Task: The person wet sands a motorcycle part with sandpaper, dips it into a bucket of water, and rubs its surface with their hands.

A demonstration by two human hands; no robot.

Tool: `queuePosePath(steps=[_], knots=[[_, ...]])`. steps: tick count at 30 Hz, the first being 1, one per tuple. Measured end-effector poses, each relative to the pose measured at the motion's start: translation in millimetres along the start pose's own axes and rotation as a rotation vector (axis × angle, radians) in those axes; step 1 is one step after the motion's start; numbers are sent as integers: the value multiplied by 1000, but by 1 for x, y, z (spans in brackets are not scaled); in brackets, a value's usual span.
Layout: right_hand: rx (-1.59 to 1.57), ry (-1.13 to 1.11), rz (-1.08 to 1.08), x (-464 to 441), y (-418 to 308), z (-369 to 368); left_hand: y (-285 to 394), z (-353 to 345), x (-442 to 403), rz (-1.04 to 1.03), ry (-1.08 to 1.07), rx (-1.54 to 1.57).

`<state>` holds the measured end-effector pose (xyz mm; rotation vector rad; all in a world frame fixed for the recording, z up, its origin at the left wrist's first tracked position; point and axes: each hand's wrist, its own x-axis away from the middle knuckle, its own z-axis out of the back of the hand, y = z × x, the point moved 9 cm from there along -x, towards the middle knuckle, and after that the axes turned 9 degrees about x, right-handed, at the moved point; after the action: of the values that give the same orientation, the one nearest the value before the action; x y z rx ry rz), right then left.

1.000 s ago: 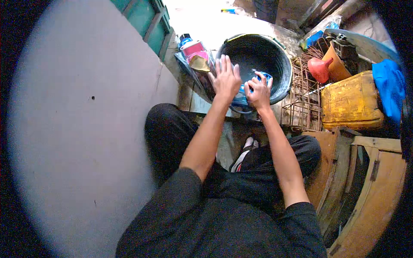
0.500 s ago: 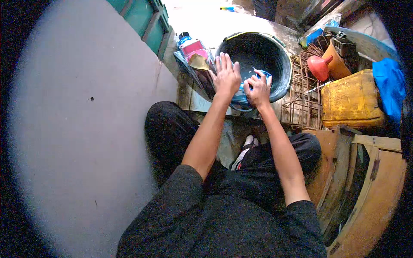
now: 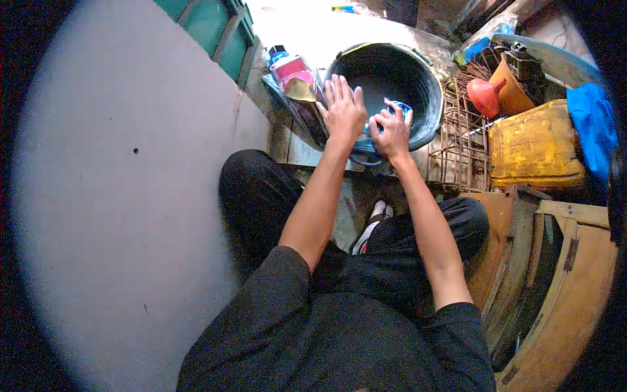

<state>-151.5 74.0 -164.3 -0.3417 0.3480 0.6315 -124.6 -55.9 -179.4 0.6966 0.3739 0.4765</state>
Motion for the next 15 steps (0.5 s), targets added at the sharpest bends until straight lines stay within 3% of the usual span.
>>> queuePosePath(steps=[7, 9, 10, 13, 15], knots=[[27, -59, -26, 1, 1, -3, 7, 7, 127, 0, -99, -17], [30, -57, -13, 1, 3, -6, 7, 4, 95, -5, -144, -86], [28, -77, -9, 1, 4, -10, 7, 6, 69, -44, -49, -71], [-14, -117, -29, 3, 10, -17, -2, -4, -5, -51, -24, -63], [-65, -145, -53, 1, 14, -20, 4, 5, 4, -33, 7, -38]])
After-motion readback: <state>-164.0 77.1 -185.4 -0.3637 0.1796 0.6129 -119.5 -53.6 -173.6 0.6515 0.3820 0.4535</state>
